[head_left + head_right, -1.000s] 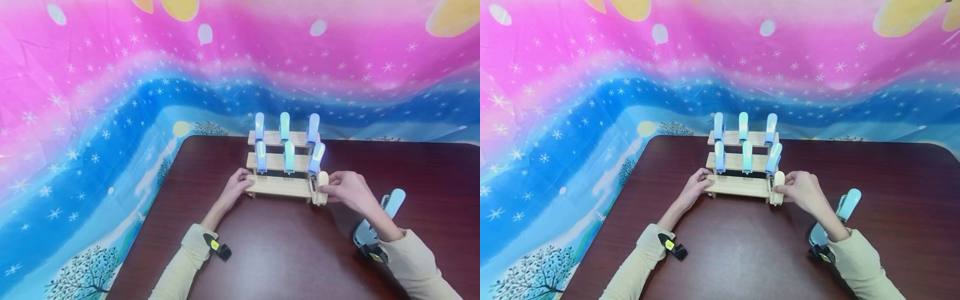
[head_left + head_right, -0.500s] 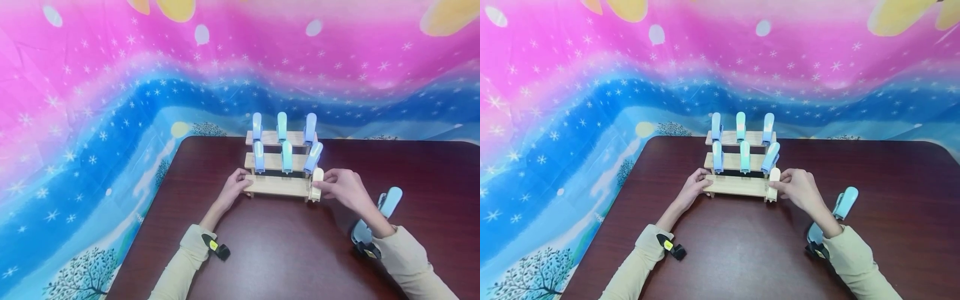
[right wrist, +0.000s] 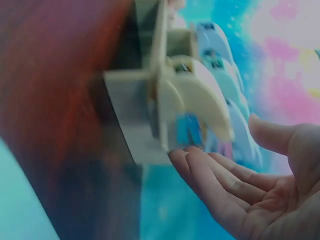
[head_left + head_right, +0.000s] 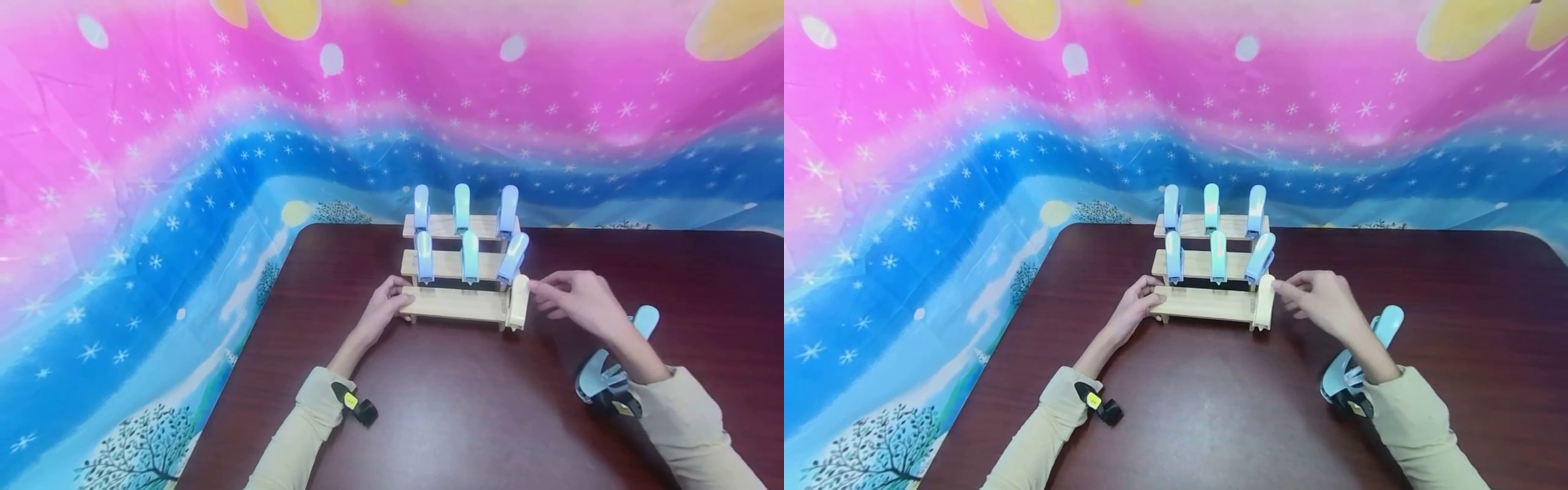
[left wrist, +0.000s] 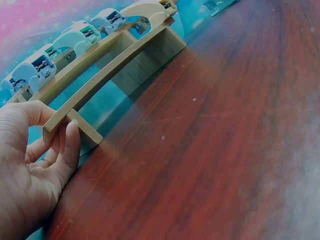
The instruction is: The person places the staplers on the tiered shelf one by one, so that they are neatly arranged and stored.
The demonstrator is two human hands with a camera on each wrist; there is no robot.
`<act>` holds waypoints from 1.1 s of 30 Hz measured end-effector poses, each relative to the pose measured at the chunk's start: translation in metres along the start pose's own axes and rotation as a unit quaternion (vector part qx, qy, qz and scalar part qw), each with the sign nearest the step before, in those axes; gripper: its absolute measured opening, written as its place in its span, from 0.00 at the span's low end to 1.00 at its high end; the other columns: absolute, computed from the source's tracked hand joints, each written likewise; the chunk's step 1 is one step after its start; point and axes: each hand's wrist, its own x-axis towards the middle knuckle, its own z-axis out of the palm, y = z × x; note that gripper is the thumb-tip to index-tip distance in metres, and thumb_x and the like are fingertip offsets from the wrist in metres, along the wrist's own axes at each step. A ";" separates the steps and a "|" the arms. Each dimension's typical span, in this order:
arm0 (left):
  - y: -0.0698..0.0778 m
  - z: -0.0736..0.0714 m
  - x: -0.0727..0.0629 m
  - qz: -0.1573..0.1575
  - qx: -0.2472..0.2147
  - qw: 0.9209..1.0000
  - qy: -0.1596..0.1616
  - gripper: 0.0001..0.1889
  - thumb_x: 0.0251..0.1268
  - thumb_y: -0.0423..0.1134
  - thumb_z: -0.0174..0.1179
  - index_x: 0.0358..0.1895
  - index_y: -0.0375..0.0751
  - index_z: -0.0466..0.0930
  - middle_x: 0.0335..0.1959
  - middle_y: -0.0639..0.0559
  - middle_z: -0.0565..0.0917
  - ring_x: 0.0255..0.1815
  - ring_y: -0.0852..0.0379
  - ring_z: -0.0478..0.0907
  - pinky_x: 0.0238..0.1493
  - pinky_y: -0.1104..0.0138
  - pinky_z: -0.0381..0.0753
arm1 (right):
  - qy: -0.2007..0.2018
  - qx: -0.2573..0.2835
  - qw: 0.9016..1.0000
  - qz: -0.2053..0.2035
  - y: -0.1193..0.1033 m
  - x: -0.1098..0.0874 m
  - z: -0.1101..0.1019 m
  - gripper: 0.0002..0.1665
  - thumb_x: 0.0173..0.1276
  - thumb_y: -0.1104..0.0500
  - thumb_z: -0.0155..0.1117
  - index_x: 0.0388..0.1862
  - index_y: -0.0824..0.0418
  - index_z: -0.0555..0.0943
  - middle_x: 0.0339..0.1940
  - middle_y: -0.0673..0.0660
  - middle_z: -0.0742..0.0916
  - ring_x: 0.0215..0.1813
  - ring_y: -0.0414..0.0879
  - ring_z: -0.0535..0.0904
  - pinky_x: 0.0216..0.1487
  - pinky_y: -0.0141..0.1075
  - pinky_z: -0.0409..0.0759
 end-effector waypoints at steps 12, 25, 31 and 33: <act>0.000 0.004 0.002 0.003 0.003 1.000 -0.006 0.18 0.63 0.33 0.61 0.55 0.31 0.74 0.41 0.46 0.79 0.36 0.57 0.77 0.35 0.69 0.81 | 0.091 -0.083 0.992 0.032 0.064 -0.024 -0.074 0.36 0.77 0.42 0.62 0.61 0.76 0.77 0.43 0.71 0.89 0.34 0.41 0.88 0.33 0.27 0.78; -0.001 -0.001 0.002 0.006 -0.004 1.000 0.003 0.16 0.62 0.30 0.61 0.52 0.31 0.75 0.38 0.47 0.78 0.34 0.58 0.77 0.33 0.70 0.81 | -0.044 -0.088 0.987 0.125 0.117 -0.041 -0.082 0.50 0.77 0.44 0.62 0.63 0.91 0.58 0.36 0.71 0.87 0.35 0.56 0.88 0.35 0.48 0.90; -0.001 -0.001 0.002 0.002 -0.007 1.000 -0.002 0.16 0.63 0.30 0.61 0.53 0.30 0.74 0.38 0.48 0.78 0.34 0.58 0.77 0.34 0.70 0.80 | -0.073 -0.059 0.989 0.115 0.107 -0.041 -0.075 0.42 0.77 0.51 0.64 0.58 0.91 0.62 0.34 0.65 0.88 0.35 0.57 0.89 0.35 0.45 0.90; 0.000 -0.001 0.002 0.003 -0.004 1.000 -0.002 0.16 0.63 0.30 0.61 0.53 0.30 0.74 0.38 0.48 0.78 0.35 0.58 0.76 0.35 0.71 0.80 | -0.052 -0.094 0.990 0.088 0.103 -0.040 -0.072 0.38 0.75 0.53 0.66 0.55 0.89 0.67 0.33 0.63 0.87 0.32 0.55 0.88 0.32 0.42 0.89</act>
